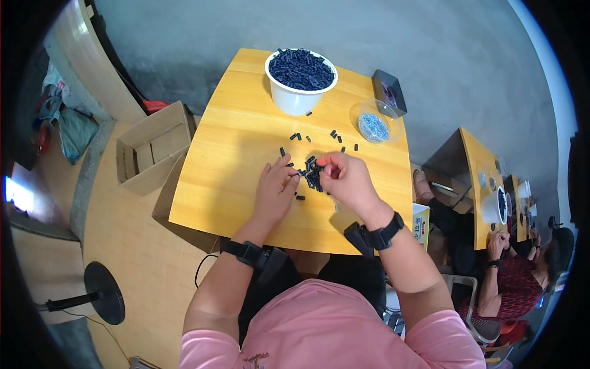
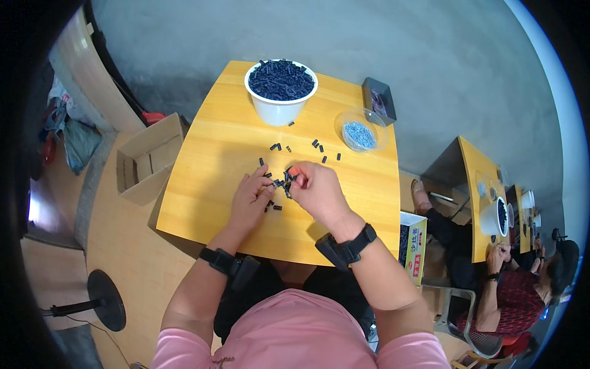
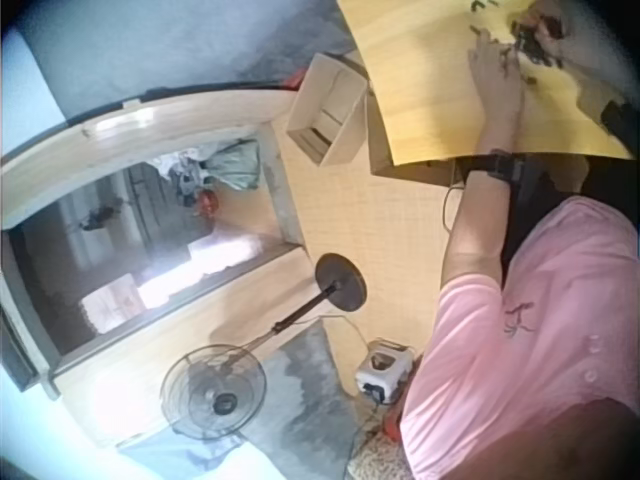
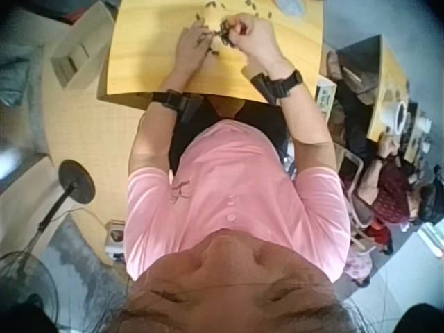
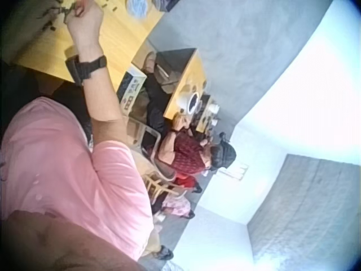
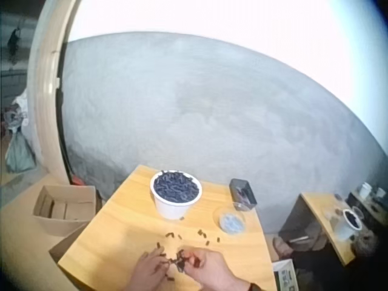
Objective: Assemble small black plastic tubes into grey star-shaped connectors at a workstation.
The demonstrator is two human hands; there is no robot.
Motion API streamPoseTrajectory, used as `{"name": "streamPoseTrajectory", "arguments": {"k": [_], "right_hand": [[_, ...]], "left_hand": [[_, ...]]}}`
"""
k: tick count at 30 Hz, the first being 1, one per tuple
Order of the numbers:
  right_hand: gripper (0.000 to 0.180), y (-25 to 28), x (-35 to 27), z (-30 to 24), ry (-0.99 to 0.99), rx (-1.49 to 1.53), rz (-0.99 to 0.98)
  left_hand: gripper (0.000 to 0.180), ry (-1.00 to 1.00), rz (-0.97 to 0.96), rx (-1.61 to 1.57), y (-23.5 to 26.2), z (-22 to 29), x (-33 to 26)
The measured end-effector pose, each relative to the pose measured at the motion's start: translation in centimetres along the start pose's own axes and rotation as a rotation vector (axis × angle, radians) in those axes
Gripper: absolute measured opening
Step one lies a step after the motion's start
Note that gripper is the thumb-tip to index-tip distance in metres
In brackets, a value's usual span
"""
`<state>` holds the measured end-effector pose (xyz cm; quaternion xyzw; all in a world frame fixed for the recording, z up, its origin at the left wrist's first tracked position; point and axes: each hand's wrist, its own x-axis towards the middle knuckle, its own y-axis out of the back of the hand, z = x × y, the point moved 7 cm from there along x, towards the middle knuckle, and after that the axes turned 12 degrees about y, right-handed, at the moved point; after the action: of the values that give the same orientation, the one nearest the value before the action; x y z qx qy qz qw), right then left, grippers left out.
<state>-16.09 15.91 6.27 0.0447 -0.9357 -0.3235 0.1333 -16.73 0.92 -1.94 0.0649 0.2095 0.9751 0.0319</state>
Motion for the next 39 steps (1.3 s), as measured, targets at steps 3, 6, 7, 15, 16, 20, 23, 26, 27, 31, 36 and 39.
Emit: {"name": "streamPoseTrajectory", "arguments": {"k": [3, 6, 7, 15, 16, 20, 23, 26, 27, 31, 36, 39], "right_hand": [[0.015, -0.2, -2.6, 1.0, -0.041, 0.103, 0.017], [0.012, -0.4, -4.5, 2.4, -0.088, 0.157, 0.006], [0.011, -0.5, -5.0, 3.0, -0.114, 0.184, -0.013], [0.010, -1.2, -7.0, 5.1, -0.303, 0.500, 0.002], [0.011, -1.4, -7.1, 5.0, -0.297, 0.504, -0.010], [0.012, -1.4, -7.1, 4.5, -0.180, 0.389, -0.031], [0.012, -1.3, -7.0, 4.6, -0.246, 0.450, -0.002], [0.011, -1.1, -6.7, 3.8, -0.294, 0.523, 0.017], [0.011, -1.1, -6.7, 3.7, -0.297, 0.524, 0.019], [0.009, -0.9, -6.8, 3.1, -0.272, 0.574, 0.054], [0.009, -1.1, -7.3, 3.2, -0.287, 0.600, 0.057], [0.010, -0.8, -7.6, 2.9, -0.278, 0.602, 0.073]], "left_hand": [[0.016, -0.020, -0.022, -0.013, -0.2, 0.0, -0.8], [0.016, -0.010, -0.069, -0.044, -0.8, 0.0, -1.5], [0.016, -0.008, -0.045, -0.133, -0.6, 0.0, -1.6], [0.018, 0.116, -0.057, -0.393, 1.0, -1.1, -1.9], [0.018, 0.145, -0.069, -0.458, 1.1, -1.5, -2.2], [0.018, 0.199, -0.098, -0.571, 1.3, -1.5, -3.6], [0.018, 0.177, -0.128, -0.512, 1.2, -1.1, -3.9], [0.016, 0.255, -0.123, -0.576, 1.2, -1.4, -3.8], [0.016, 0.258, -0.126, -0.575, 1.2, -1.5, -4.0], [0.015, 0.115, -0.025, -0.335, 1.9, -0.3, -4.8], [0.014, 0.112, 0.013, -0.358, 2.0, 0.2, -5.2], [0.014, 0.079, 0.040, -0.245, 2.3, 1.9, -6.0]]}}
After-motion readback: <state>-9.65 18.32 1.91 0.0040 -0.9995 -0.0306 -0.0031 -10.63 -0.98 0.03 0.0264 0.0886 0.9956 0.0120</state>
